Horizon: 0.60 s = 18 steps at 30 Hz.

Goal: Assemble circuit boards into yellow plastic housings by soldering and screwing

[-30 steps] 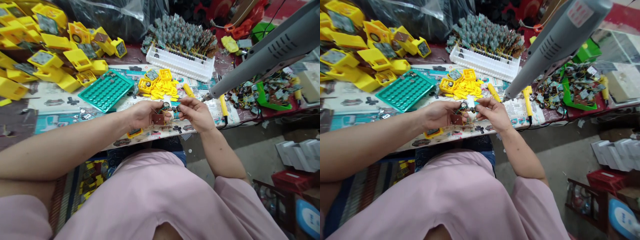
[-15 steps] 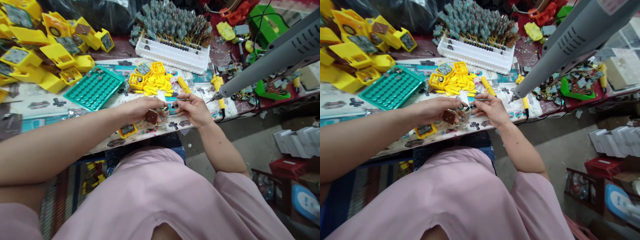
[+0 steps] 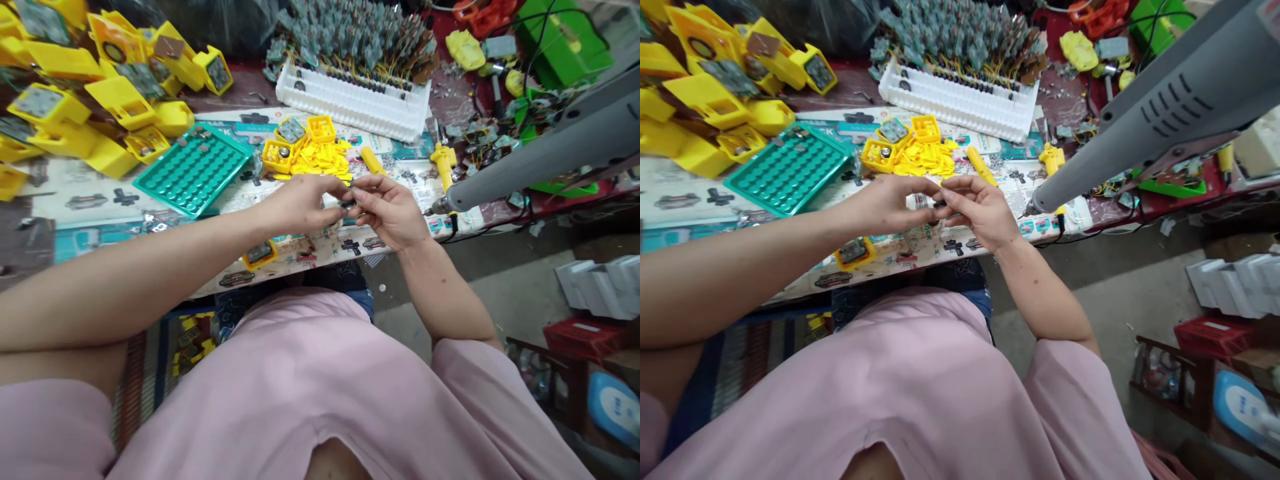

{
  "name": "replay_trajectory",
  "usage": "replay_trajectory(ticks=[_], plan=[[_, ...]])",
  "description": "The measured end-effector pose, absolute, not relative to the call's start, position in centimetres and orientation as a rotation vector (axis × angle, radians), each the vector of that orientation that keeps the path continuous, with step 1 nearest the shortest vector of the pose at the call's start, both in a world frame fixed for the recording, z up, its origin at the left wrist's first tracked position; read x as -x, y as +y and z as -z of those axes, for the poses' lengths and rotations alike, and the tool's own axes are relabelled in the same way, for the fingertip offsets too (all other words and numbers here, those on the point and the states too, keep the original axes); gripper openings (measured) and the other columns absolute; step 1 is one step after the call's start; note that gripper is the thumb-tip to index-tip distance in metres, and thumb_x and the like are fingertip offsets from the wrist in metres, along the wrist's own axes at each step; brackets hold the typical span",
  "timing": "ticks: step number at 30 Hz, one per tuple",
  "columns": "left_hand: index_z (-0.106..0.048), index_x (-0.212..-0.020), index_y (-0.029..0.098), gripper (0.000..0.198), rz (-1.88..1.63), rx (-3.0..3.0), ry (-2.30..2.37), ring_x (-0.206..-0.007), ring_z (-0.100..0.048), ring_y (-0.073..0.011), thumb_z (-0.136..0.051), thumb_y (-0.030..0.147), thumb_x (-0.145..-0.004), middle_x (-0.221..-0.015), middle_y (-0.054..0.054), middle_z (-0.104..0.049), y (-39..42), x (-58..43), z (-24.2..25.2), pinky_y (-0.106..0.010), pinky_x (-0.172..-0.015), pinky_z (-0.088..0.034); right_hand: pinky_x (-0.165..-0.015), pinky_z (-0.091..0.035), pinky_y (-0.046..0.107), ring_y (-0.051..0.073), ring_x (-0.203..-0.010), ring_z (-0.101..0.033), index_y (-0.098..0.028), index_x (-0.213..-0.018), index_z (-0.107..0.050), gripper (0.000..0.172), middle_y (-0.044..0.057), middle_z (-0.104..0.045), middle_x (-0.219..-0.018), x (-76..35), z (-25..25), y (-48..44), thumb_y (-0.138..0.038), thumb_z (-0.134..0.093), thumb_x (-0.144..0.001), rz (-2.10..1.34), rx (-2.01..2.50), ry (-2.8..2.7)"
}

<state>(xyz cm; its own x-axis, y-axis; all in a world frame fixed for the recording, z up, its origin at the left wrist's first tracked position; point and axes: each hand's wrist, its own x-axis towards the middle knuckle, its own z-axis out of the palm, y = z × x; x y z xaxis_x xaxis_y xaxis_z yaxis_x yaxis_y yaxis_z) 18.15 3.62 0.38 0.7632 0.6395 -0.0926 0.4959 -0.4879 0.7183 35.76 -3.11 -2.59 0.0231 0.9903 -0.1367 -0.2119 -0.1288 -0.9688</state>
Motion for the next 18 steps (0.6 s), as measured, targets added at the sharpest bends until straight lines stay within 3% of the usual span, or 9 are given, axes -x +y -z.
replay_trajectory(ticks=[2,5,10,14,18], plan=[[-0.072,-0.091,0.014,0.017,-0.279,-1.868,0.879,-0.089,-0.070,-0.0212,-0.063,0.026,-0.084,-0.086,-0.003,-0.074,3.9,-18.1,-0.2,-0.034,-0.090,-0.050,-0.056,-0.058,0.021,0.009,-0.067,-0.068,-0.024,-0.097,-0.062,0.045,-0.002,-0.072,-0.093,-35.6,2.4,-3.1,-0.053,-0.083,-0.069,-1.216,1.172,-1.022],[-0.067,-0.077,0.014,0.011,-0.433,-1.461,0.862,-0.078,-0.070,-0.0165,-0.064,0.021,-0.086,-0.074,-0.001,-0.070,4.3,-17.4,0.0,-0.033,-0.089,-0.050,-0.062,-0.059,0.024,0.009,-0.071,-0.067,-0.027,-0.103,-0.062,0.038,-0.002,-0.071,-0.097,-35.5,2.8,-3.3,-0.053,-0.075,-0.078,-0.983,1.212,-1.106],[-0.057,-0.075,0.013,0.014,-0.548,-1.027,0.824,-0.064,-0.067,-0.0120,-0.057,0.010,-0.088,-0.066,-0.001,-0.066,4.4,-16.1,-0.5,-0.037,-0.088,-0.054,-0.060,-0.050,0.027,0.010,-0.059,-0.055,-0.020,-0.106,-0.069,0.029,-0.003,-0.062,-0.071,-35.6,4.3,-3.7,-0.042,-0.066,-0.087,-0.856,1.409,-1.549],[-0.054,-0.075,0.014,0.016,-0.518,-0.959,0.942,-0.054,-0.059,-0.0069,-0.055,0.013,-0.091,-0.062,0.004,-0.060,4.3,-15.4,-1.3,-0.030,-0.078,-0.054,-0.071,-0.045,0.028,0.014,-0.068,-0.056,-0.016,-0.111,-0.071,0.032,-0.001,-0.061,-0.070,-35.0,4.4,-3.8,-0.025,-0.069,-0.081,-0.671,1.534,-1.935],[-0.058,-0.078,0.015,0.012,-0.427,-0.955,0.938,-0.061,-0.061,-0.0075,-0.057,0.014,-0.090,-0.070,0.003,-0.065,4.5,-14.5,-1.8,-0.026,-0.074,-0.050,-0.072,-0.041,0.027,0.015,-0.071,-0.054,-0.015,-0.107,-0.071,0.027,0.001,-0.063,-0.074,-34.2,4.3,-3.7,-0.027,-0.066,-0.084,-0.668,1.635,-2.058]])
